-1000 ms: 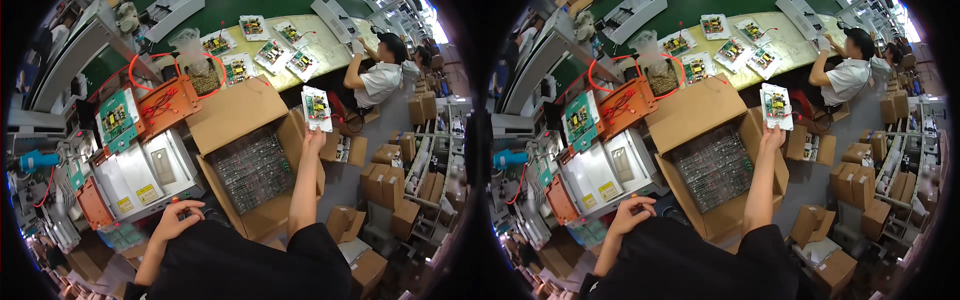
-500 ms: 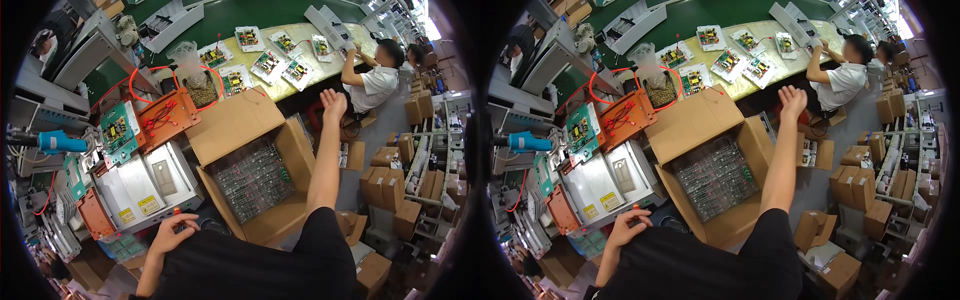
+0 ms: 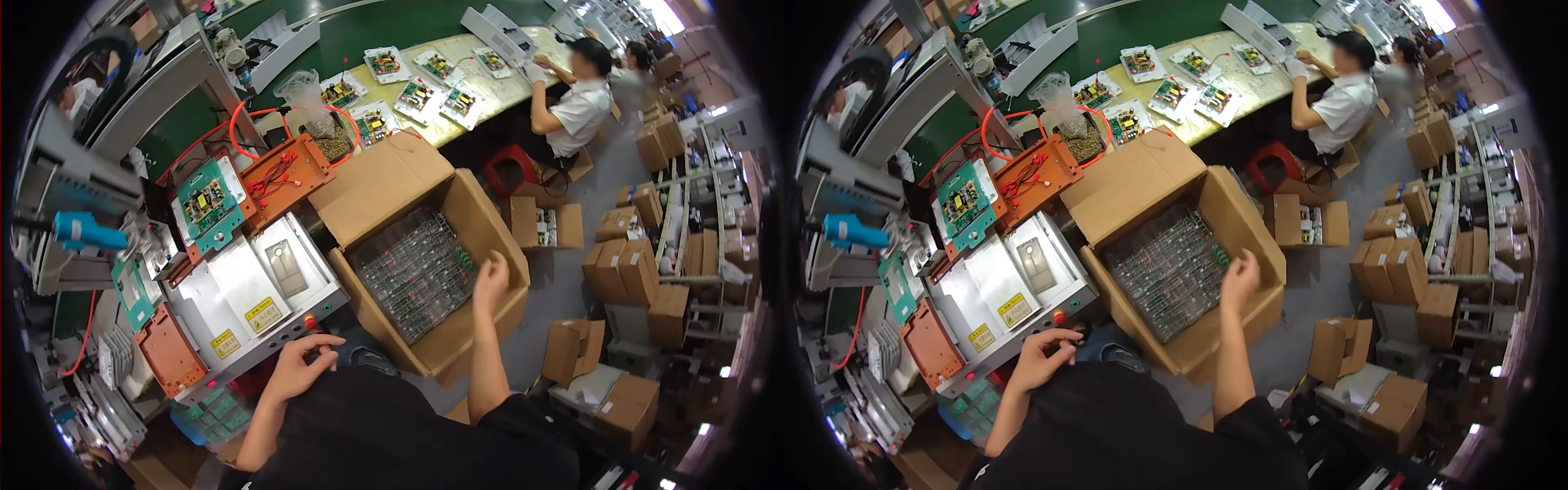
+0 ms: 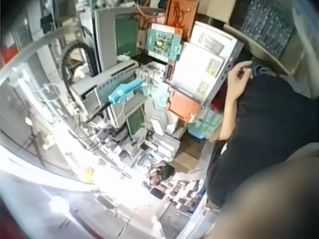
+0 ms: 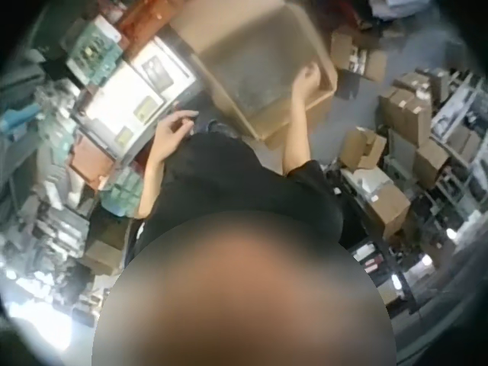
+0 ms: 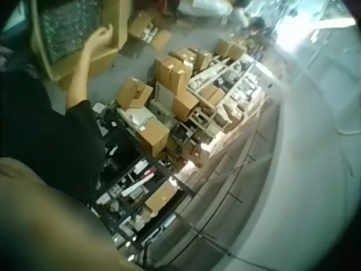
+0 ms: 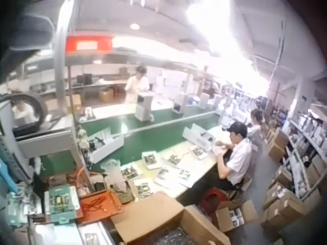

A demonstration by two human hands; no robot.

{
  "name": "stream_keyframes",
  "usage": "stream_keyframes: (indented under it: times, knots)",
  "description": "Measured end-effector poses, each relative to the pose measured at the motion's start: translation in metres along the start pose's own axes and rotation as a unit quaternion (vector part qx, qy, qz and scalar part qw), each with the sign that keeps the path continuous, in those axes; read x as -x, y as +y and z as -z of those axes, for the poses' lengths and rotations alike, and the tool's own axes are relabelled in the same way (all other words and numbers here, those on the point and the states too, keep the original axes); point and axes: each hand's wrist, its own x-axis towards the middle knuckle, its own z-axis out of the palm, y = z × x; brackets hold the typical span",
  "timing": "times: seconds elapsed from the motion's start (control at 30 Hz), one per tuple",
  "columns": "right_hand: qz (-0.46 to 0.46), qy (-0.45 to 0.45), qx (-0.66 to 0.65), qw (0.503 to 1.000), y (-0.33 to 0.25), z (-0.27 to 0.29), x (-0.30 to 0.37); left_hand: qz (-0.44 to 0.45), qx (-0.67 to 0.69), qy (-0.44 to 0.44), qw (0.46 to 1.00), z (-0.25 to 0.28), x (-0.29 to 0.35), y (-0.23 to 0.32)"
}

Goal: Assembling electronic components and testing circuit boards on a manufacturing production line.

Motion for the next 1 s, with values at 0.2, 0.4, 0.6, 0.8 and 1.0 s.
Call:
stream_keyframes:
  times: [0.2,0.4,0.6,0.8,1.0]
  knots:
    - [-0.235,-0.005,-0.014,0.972,0.08,0.029,0.116,-0.001,0.005,-0.137,0.991,-0.031,-0.005,-0.032]
    - [-0.288,-0.175,-0.194,0.921,0.108,-0.003,0.117,-0.074,-0.122,-0.151,0.978,-0.093,-0.04,-0.071]
    - [-0.168,-0.286,-0.162,0.929,0.084,-0.032,0.135,-0.313,-0.33,-0.057,0.889,-0.188,-0.112,-0.157]
    - [-0.111,-0.43,-0.28,0.851,0.082,0.007,0.129,-0.049,-0.504,0.0,0.862,-0.194,-0.14,-0.172]
    - [-0.158,-0.378,-0.375,0.832,0.116,0.067,0.049,-0.028,-0.547,0.05,0.835,-0.167,-0.128,-0.184]
